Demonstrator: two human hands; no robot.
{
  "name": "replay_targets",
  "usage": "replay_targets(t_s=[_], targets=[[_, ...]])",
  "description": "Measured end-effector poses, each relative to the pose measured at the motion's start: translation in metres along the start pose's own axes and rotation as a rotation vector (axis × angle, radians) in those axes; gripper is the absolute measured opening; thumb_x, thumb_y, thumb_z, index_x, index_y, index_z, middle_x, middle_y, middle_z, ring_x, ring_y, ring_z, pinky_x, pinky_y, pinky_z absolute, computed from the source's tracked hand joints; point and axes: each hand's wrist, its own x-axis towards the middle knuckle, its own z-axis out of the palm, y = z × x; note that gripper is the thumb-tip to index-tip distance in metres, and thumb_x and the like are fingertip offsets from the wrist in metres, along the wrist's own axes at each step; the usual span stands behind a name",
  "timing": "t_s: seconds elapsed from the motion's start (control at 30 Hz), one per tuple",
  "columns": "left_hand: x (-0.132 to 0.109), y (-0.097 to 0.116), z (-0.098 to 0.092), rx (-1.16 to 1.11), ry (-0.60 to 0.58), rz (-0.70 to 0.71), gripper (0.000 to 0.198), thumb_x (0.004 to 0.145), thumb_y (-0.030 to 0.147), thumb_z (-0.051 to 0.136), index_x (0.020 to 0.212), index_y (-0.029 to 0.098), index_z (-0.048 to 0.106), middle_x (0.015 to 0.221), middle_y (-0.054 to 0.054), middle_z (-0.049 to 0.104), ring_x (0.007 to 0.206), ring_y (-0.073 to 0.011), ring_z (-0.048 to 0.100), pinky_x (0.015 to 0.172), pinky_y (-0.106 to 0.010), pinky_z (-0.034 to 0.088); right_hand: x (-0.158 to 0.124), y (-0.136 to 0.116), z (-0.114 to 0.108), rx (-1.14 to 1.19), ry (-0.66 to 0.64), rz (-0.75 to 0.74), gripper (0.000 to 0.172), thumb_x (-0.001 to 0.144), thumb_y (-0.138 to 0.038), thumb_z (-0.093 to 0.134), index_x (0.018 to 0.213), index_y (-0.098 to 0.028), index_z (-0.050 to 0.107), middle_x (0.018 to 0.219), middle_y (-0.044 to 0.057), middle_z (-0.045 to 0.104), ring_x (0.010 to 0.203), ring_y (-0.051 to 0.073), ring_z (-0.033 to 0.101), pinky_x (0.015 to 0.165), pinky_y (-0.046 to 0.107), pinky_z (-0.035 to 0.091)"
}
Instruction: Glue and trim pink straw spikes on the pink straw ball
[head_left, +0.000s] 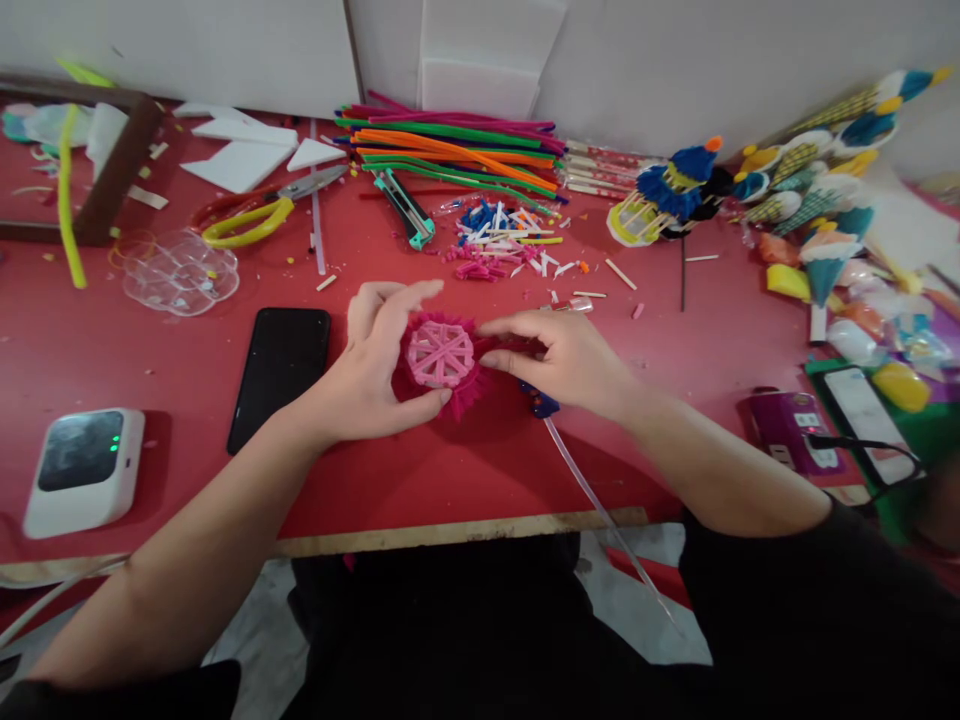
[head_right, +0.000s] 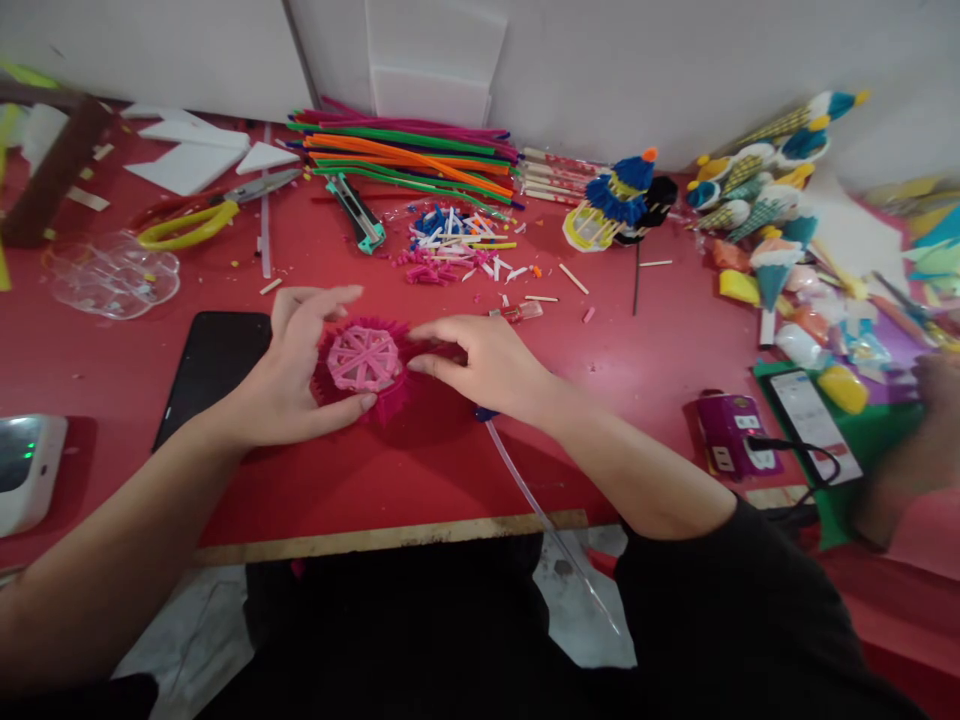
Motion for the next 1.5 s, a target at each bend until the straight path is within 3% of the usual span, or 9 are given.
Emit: replay_targets(t_s=[0.07, 0.17, 0.37, 0.6, 0.9, 1.13, 1.33, 1.5], targets=[[0.000, -0.009, -0.002, 0.046, 0.058, 0.046, 0.097, 0.082, 0.044, 0.076, 0.160, 0.019, 0.025, 0.134, -0.018, 0.045, 0.125, -0.0383, 0.048, 0.107, -0.065, 0.045, -0.003, -0.003, 0.000, 0.016, 0.012, 0.042, 0.019, 0.088, -0.029, 0.081, 0.104, -0.021, 0.082, 0.103, 0.007, 0.084, 0.089, 0.023, 0.079, 0.082, 0.035, 0.062], [0.000, -0.015, -0.005, 0.054, 0.091, 0.074, 0.092, 0.083, 0.044, 0.073, 0.160, 0.027, 0.025, 0.140, -0.016, 0.049, 0.125, -0.0394, 0.050, 0.107, -0.068, 0.043, -0.010, -0.009, 0.001, 0.049, 0.023, 0.114, 0.017, 0.086, -0.031, 0.082, 0.098, -0.020, 0.081, 0.091, 0.006, 0.083, 0.078, 0.021, 0.076, 0.074, 0.034, 0.061], [-0.004, 0.003, 0.002, 0.064, 0.087, 0.022, 0.081, 0.089, 0.044, 0.068, 0.155, 0.018, 0.032, 0.137, -0.019, 0.058, 0.123, -0.0394, 0.059, 0.105, -0.065, 0.048, -0.018, -0.023, 0.005, 0.008, 0.066, 0.153, 0.010, 0.086, -0.028, 0.081, 0.087, -0.021, 0.075, 0.084, 0.006, 0.081, 0.078, 0.022, 0.076, 0.074, 0.035, 0.059], [-0.005, 0.009, 0.010, 0.092, 0.101, -0.004, 0.081, 0.084, 0.035, 0.070, 0.154, 0.021, 0.032, 0.143, -0.018, 0.057, 0.132, -0.0391, 0.056, 0.113, -0.062, 0.042, -0.017, -0.026, 0.008, 0.026, 0.068, 0.171, 0.011, 0.086, -0.028, 0.079, 0.083, -0.021, 0.071, 0.084, 0.005, 0.080, 0.075, 0.019, 0.073, 0.072, 0.031, 0.056], [-0.004, 0.006, 0.010, 0.004, 0.090, -0.077, 0.082, 0.080, 0.029, 0.064, 0.154, 0.025, 0.028, 0.145, -0.015, 0.055, 0.138, -0.0400, 0.052, 0.117, -0.064, 0.039, -0.020, -0.035, 0.011, 0.045, 0.047, 0.095, 0.013, 0.092, -0.026, 0.067, 0.083, -0.018, 0.072, 0.076, 0.003, 0.076, 0.066, 0.014, 0.066, 0.066, 0.028, 0.048], [-0.004, 0.003, 0.014, -0.070, 0.113, -0.058, 0.079, 0.087, 0.044, 0.074, 0.150, 0.029, 0.028, 0.150, -0.018, 0.046, 0.135, -0.0391, 0.055, 0.115, -0.068, 0.043, -0.019, -0.036, 0.015, -0.014, 0.055, 0.082, 0.015, 0.093, -0.026, 0.066, 0.080, -0.020, 0.069, 0.068, 0.000, 0.071, 0.063, 0.014, 0.062, 0.063, 0.028, 0.044], [-0.005, -0.001, 0.016, -0.166, 0.098, -0.103, 0.079, 0.088, 0.040, 0.074, 0.148, 0.029, 0.025, 0.150, -0.018, 0.041, 0.132, -0.0377, 0.056, 0.107, -0.061, 0.052, -0.018, -0.036, 0.014, 0.001, 0.109, 0.031, 0.008, 0.091, -0.020, 0.068, 0.083, -0.020, 0.069, 0.079, 0.002, 0.074, 0.068, 0.015, 0.063, 0.065, 0.028, 0.046], [-0.005, 0.001, 0.016, -0.207, 0.080, -0.156, 0.075, 0.087, 0.038, 0.071, 0.145, 0.025, 0.025, 0.147, -0.019, 0.044, 0.134, -0.0358, 0.055, 0.109, -0.059, 0.052, -0.016, -0.031, 0.014, -0.043, 0.169, -0.049, 0.010, 0.089, -0.015, 0.067, 0.080, -0.020, 0.069, 0.080, 0.002, 0.070, 0.071, 0.015, 0.060, 0.067, 0.029, 0.044]])
